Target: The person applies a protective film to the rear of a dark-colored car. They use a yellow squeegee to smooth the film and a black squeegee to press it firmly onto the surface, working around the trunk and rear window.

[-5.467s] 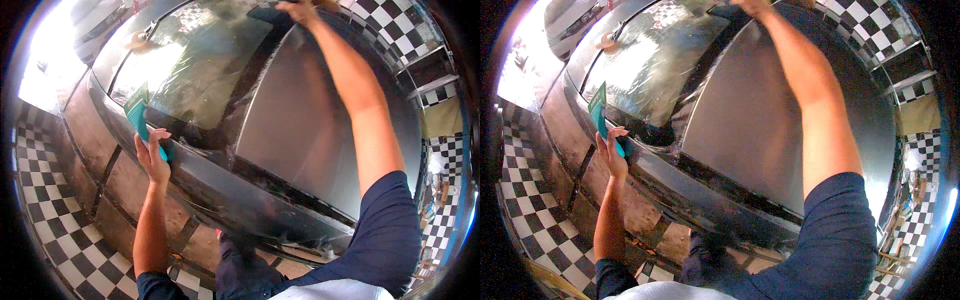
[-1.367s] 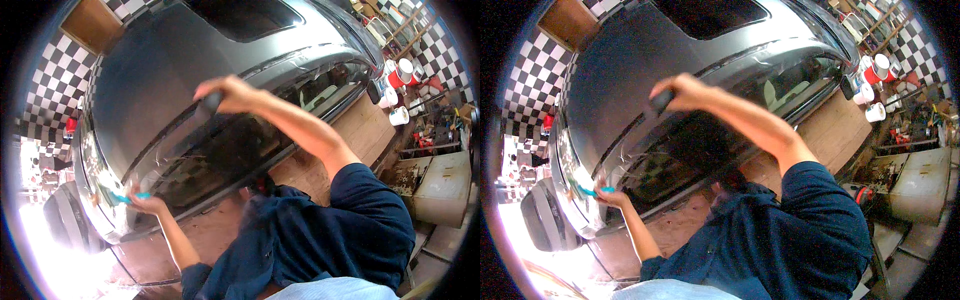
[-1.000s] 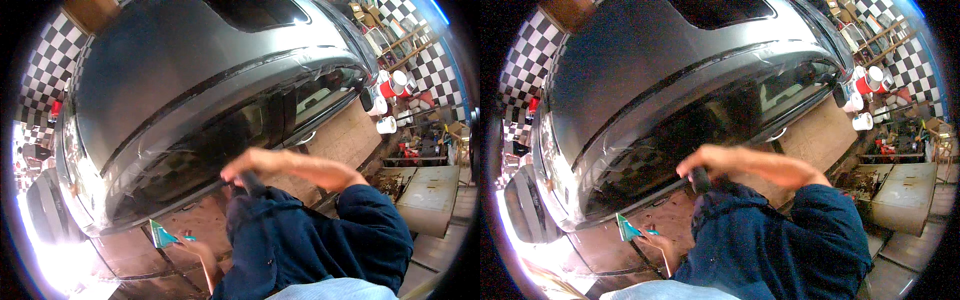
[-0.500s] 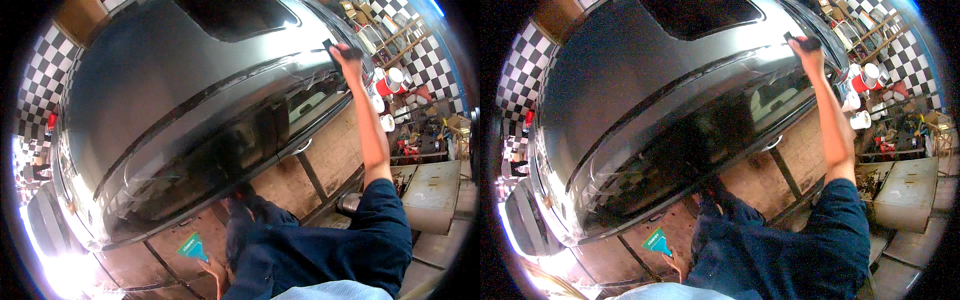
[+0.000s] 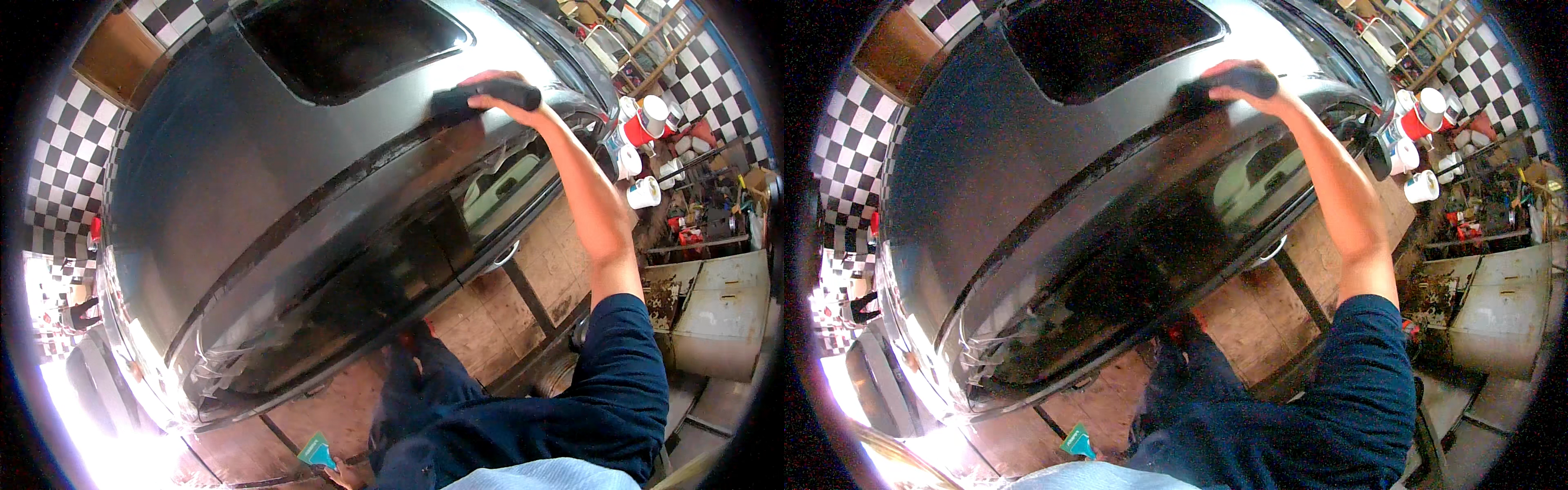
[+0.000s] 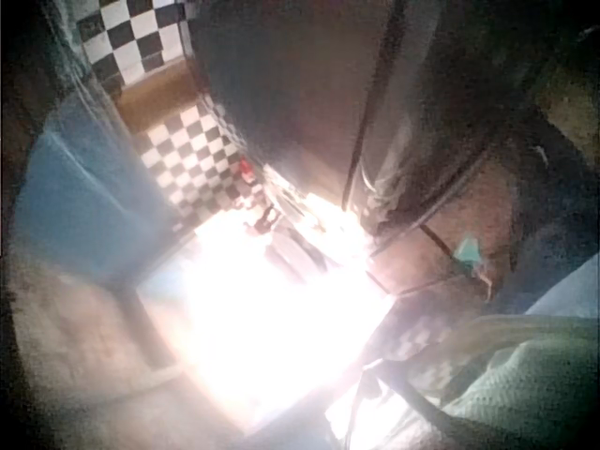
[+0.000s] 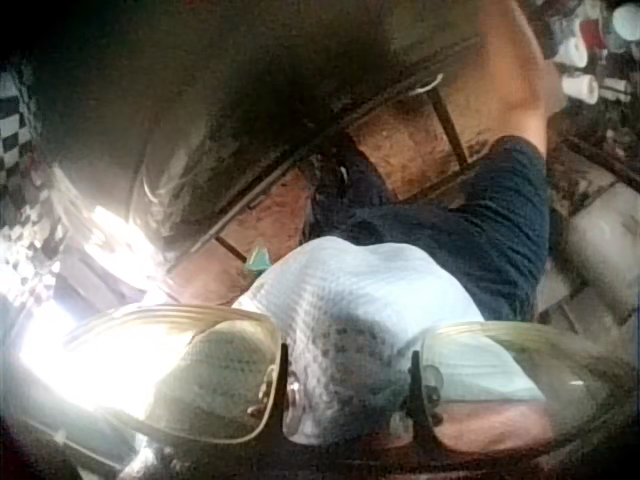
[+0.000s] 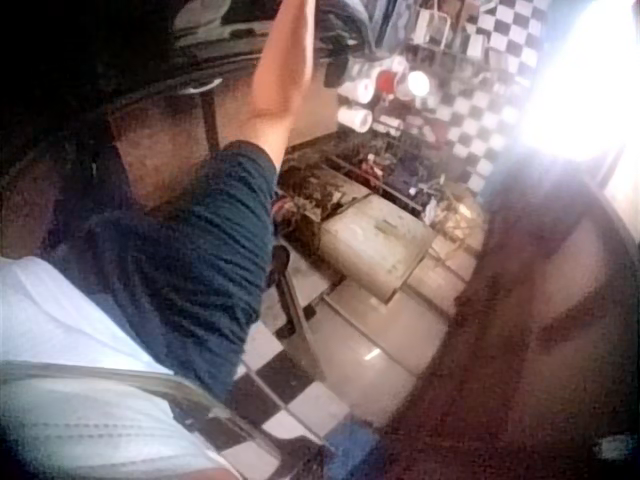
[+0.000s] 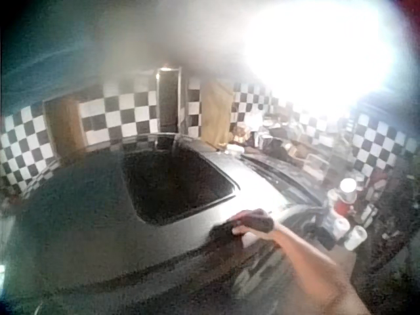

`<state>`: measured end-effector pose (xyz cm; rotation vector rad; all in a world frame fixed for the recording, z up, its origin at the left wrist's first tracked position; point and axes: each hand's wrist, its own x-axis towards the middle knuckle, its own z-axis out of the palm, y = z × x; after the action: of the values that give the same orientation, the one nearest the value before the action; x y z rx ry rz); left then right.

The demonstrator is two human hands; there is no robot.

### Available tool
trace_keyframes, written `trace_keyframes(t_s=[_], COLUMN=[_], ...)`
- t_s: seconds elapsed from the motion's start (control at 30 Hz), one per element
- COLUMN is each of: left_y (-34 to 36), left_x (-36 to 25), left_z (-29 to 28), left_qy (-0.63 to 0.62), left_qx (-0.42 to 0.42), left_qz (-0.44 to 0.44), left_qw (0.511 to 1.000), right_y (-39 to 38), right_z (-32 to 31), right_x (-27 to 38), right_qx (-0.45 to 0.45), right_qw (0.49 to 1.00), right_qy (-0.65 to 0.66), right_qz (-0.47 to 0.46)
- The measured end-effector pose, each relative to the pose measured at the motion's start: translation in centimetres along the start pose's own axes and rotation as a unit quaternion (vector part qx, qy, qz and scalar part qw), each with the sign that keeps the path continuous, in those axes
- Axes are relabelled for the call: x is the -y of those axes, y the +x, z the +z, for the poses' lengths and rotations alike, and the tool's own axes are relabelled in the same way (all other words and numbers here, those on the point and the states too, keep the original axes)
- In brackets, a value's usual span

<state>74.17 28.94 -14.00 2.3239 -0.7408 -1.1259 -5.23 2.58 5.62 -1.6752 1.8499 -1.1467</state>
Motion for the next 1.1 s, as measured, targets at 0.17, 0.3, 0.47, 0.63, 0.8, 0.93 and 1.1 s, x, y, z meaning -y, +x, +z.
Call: trace_keyframes(t_s=[0.17,0.3,0.47,0.63,0.8,0.93,1.1], left_y=[0.7,0.9,0.3,1.1,-2.5,-6.0,-6.2], left_x=[-1.3,-1.3,-0.4,6.3,2.2,-0.1,4.6], left_z=[0.5,-0.4,-1.7,-1.1,0.8,2.4,1.4], left_qy=[-0.011,-0.023,-0.060,0.002,-0.127,-0.203,-0.267], left_qx=[0.037,0.052,0.051,-0.095,0.002,-0.066,-0.004], left_qz=[-0.005,-0.006,0.002,0.162,0.090,0.081,0.024], left_qw=[0.999,0.998,0.997,0.982,0.988,0.974,0.963], right_y=[-1.3,2.5,-0.8,-1.9,2.8,-3.3,-14.7], right_z=[-3.5,-3.0,8.0,9.2,10.7,15.5,22.8], right_x=[-3.6,-6.6,2.1,10.5,10.0,13.1,18.2], right_qx=[-0.159,-0.280,-0.012,0.117,-0.165,0.001,0.203], right_qw=[0.986,0.958,0.934,0.968,0.981,0.949,0.932], right_qy=[0.040,0.049,0.356,0.113,0.026,-0.010,0.213], right_qz=[-0.007,-0.044,0.031,-0.190,-0.099,-0.316,-0.210])
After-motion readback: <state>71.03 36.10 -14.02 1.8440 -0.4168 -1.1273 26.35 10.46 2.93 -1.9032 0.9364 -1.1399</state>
